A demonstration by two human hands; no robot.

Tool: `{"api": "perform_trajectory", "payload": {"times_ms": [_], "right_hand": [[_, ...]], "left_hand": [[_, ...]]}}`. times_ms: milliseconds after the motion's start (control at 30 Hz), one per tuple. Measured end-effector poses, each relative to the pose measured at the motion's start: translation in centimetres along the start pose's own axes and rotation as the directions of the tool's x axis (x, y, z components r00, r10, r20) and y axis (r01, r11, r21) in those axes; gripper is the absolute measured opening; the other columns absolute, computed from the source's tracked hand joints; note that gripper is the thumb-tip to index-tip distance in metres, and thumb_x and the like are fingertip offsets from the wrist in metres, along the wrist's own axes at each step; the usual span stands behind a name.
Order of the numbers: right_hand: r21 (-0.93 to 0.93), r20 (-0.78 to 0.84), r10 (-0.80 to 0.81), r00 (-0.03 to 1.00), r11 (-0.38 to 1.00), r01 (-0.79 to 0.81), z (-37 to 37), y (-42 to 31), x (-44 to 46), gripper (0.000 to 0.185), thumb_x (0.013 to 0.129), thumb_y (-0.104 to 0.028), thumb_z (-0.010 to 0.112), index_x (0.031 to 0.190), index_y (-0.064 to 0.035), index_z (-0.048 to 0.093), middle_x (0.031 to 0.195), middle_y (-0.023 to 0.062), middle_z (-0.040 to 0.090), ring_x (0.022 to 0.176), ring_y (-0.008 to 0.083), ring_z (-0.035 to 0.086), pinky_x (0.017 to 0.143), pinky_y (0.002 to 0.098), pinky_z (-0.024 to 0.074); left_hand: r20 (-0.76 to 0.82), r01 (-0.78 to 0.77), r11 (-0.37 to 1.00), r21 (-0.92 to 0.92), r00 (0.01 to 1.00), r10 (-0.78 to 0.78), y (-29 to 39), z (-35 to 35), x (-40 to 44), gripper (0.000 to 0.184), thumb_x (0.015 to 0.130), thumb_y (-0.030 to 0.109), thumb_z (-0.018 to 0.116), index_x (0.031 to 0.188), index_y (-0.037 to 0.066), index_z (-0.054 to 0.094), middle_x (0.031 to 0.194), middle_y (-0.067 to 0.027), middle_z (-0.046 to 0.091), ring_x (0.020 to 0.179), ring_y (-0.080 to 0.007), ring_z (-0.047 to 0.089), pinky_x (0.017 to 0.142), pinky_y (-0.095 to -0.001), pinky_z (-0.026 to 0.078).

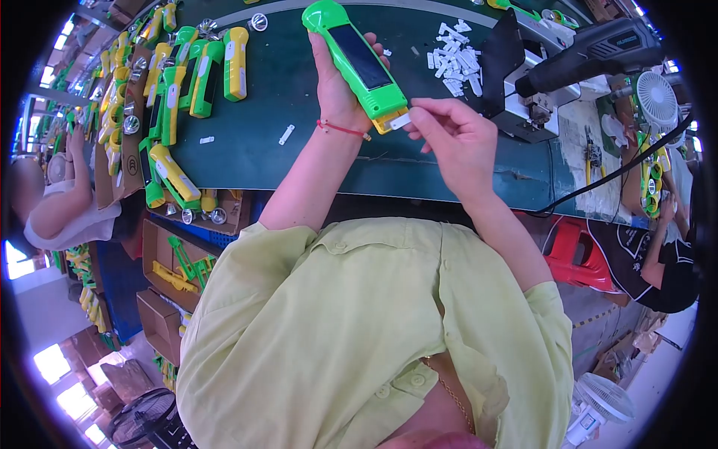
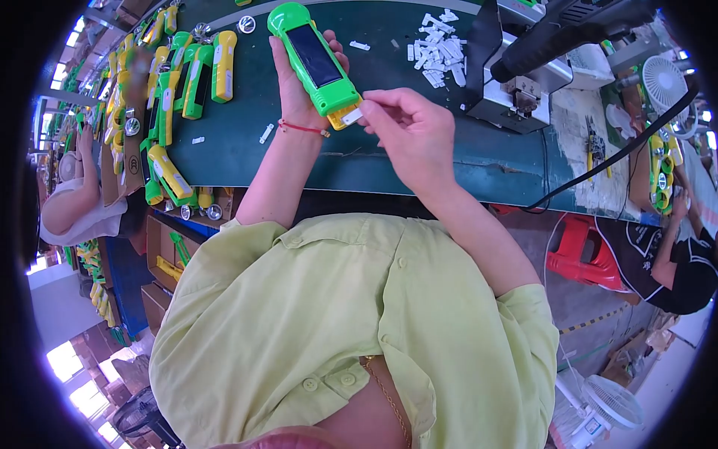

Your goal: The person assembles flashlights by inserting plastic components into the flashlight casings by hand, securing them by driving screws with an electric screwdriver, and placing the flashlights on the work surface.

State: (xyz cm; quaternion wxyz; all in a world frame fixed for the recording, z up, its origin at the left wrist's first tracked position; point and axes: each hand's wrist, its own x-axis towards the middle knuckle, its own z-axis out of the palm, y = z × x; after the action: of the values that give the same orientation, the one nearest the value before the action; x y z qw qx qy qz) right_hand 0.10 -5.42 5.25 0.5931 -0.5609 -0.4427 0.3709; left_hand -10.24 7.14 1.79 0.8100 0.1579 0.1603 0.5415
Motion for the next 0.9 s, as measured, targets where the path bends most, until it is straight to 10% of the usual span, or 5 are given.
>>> {"api": "perform_trajectory", "payload": {"times_ms": [567,900], "right_hand": [[0.106,0.068,0.114,0.991,0.987,-0.121,-0.6,-0.1,0.7,0.024,0.084,-0.008,0.067,0.103,0.0017,0.055,0.073,0.0073,0.066,0.062,0.0075,0.061,0.051,0.0182,0.0451],[-0.205,0.269,0.318,0.909,0.941,-0.268,-1.5,-1.0,2.3,0.039,0.077,-0.013,0.072,0.107,0.0016,0.051,0.065,0.0058,0.064,0.052,0.0064,0.054,0.046,0.0191,0.0386]], "left_hand": [[0.041,0.028,0.999,0.043,0.999,-0.03,-0.4,0.2,0.4,0.07,0.083,0.069,0.046,0.107,0.003,0.054,0.092,-0.0063,0.059,0.078,-0.0152,0.061,0.072,-0.0272,0.055],[0.08,0.083,0.987,0.137,0.992,-0.095,-0.7,0.6,0.1,0.068,0.086,0.068,0.039,0.107,0.005,0.054,0.092,-0.0077,0.06,0.077,-0.016,0.061,0.066,-0.0298,0.054]]}}
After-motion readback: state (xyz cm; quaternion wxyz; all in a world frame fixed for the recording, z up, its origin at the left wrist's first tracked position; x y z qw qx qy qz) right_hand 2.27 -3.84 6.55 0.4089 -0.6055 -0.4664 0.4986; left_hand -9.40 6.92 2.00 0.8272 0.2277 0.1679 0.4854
